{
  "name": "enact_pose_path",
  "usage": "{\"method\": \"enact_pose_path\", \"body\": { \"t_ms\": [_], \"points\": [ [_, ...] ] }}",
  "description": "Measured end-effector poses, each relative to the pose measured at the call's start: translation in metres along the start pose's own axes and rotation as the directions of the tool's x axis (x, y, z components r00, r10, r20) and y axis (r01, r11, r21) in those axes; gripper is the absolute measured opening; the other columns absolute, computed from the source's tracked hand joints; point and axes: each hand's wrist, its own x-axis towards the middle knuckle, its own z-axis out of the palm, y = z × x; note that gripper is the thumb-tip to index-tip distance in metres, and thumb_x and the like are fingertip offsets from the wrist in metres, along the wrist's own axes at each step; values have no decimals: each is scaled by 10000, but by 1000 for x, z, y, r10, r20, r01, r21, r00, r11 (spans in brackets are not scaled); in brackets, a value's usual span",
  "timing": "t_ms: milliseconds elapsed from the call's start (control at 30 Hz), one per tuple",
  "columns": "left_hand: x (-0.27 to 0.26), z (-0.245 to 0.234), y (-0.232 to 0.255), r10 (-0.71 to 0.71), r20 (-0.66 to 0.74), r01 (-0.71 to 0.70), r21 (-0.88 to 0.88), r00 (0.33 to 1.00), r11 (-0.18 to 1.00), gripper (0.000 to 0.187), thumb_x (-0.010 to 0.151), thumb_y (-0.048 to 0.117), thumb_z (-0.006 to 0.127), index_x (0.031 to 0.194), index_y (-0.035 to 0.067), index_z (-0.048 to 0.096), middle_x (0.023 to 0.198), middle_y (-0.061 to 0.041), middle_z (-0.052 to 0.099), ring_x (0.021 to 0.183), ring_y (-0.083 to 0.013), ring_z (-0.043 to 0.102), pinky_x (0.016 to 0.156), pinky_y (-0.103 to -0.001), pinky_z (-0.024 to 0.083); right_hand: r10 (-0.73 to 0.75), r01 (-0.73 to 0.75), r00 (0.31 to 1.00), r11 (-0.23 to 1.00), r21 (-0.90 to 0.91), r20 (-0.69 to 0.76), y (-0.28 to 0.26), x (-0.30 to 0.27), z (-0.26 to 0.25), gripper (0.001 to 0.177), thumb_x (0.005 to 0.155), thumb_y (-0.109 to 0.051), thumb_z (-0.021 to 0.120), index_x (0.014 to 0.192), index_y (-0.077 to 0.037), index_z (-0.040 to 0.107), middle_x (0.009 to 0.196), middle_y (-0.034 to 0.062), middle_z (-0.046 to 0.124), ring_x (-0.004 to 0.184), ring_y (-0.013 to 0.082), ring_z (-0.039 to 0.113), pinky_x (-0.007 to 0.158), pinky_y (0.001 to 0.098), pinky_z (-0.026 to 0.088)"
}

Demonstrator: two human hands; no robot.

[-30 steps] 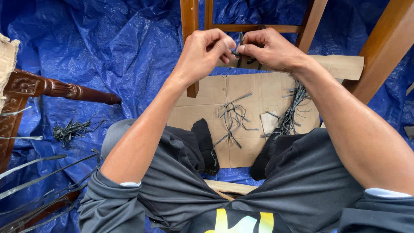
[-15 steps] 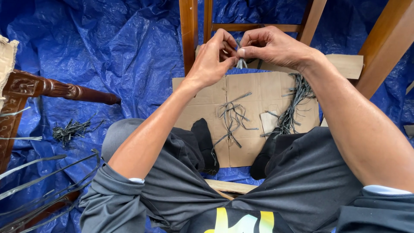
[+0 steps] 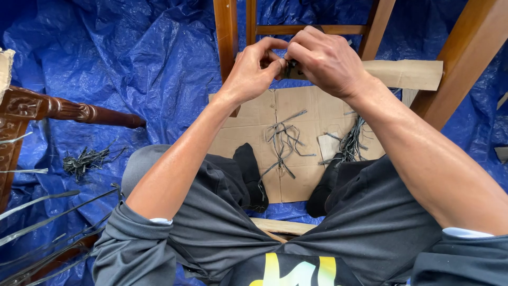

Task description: Wrapping furniture legs with protective paper and securing them with plastic ties.

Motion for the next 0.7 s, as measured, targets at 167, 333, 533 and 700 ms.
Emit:
{"method": "enact_pose_path", "body": {
  "t_ms": [167, 333, 533, 700],
  "points": [
    [1, -2, -1, 18, 56, -20, 33, 998, 999, 211, 1004, 141, 665, 1182, 43, 720, 869, -45, 775, 793, -100, 733, 742, -287, 603, -30, 31, 998, 999, 12, -62, 1, -4, 1, 166, 923, -22, 766, 1048, -70, 668, 1066, 46, 673, 1011, 239, 669, 736, 356, 566],
    [2, -1, -8, -26, 6, 25, 35, 1000, 999, 162, 965, 209, 731, 982, 48, 734, 797, -22, 766, 737, -74, 746, 693, -266, 608, 41, -23, 993, 988, 153, -113, 5, -7, 3, 150, 963, 20, 751, 1079, -60, 699, 1102, 63, 720, 1007, 238, 713, 802, 334, 590],
    [-7, -1, 0, 61, 1, -61, 82, 998, 995, 225, 1009, 199, 706, 879, 50, 598, 700, -21, 673, 667, -92, 672, 609, -299, 536, 199, -167, 979, 901, 401, -39, 10, -4, 7, 76, 1039, -36, 744, 1088, -3, 696, 1014, 120, 718, 883, 268, 705, 732, 356, 543],
    [-19, 1, 7, 69, 52, -82, 310, 996, 947, 167, 955, 147, 710, 896, 40, 596, 733, -59, 659, 693, -206, 648, 629, -404, 493, 330, -304, 944, 856, 419, 12, 17, -4, 10, 99, 1083, -84, 730, 1046, 2, 697, 883, 123, 707, 766, 236, 672, 665, 344, 497]
  ]
}}
